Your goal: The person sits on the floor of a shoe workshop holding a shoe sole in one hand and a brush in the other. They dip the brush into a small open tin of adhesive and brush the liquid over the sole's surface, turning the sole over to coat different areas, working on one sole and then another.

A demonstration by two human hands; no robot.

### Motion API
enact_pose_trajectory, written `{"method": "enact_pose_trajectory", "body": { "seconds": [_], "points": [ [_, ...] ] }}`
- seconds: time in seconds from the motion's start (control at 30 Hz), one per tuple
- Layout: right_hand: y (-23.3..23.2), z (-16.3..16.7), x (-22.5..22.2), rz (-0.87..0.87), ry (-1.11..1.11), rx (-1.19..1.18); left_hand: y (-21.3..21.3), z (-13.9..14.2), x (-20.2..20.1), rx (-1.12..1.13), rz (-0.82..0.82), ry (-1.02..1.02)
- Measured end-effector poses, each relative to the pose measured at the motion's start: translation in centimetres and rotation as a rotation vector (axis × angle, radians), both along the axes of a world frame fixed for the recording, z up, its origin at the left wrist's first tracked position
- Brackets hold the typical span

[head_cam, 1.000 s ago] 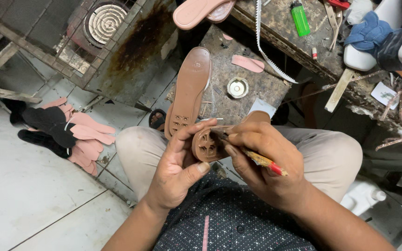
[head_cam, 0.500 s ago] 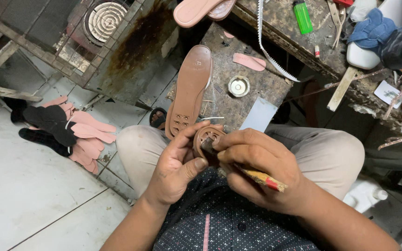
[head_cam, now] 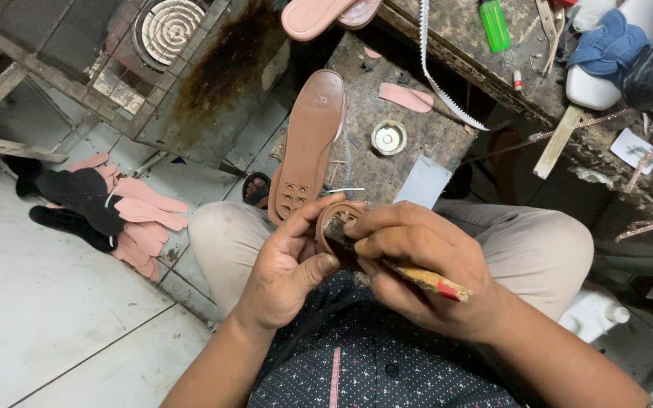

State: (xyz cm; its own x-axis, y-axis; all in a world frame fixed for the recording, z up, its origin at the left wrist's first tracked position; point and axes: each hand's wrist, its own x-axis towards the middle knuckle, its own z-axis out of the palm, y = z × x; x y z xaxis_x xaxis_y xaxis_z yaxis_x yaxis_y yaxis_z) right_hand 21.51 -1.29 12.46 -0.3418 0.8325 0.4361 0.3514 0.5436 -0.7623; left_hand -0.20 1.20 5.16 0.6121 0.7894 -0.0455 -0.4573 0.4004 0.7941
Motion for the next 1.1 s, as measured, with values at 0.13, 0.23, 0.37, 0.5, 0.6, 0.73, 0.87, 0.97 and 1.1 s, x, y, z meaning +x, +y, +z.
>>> {"method": "enact_pose_trajectory", "body": {
  "seconds": [0.13, 0.23, 0.37, 0.5, 0.6, 0.73, 0.87, 0.97, 1.1],
  "points": [
    [0.3, 0.1, 0.5, 0.073, 0.043, -0.093, -0.1, -0.4, 0.0, -0.024, 0.003, -0.061],
    [0.2, -0.2, 1.1, 0.092, 0.013, -0.111, -0.1, -0.9, 0.2, -0.042, 0.008, -0.096],
    [0.6, -1.5, 2.5, -0.060, 0.038, -0.089, 0.5, -2.0, -0.1, -0.120, 0.153, -0.122],
    [3.6, -4.7, 4.6, -0.332, 0.085, -0.121, 2.5, -3.3, -1.5, -0.386, 0.504, -0.192],
    [6.8, -8.0, 6.1, -0.453, -0.176, -0.154, 3.0, -3.5, -3.3, -0.489, 0.451, -0.239],
    [9.2, -12.6, 6.4, -0.487, -0.318, -0.191, 3.8, -4.0, -4.0, -0.677, 0.427, -0.152],
    [10.2, -15.4, 6.7, -0.483, -0.316, -0.214, 3.5, -4.2, -3.7, -0.712, 0.319, -0.090],
    [10.5, -16.3, 6.7, -0.459, -0.365, -0.099, 3.5, -4.4, -3.2, -0.693, 0.249, -0.090],
    [10.3, -16.4, 6.7, -0.454, -0.315, -0.146, 3.6, -4.5, -2.8, -0.717, 0.165, -0.098]
  ]
}}
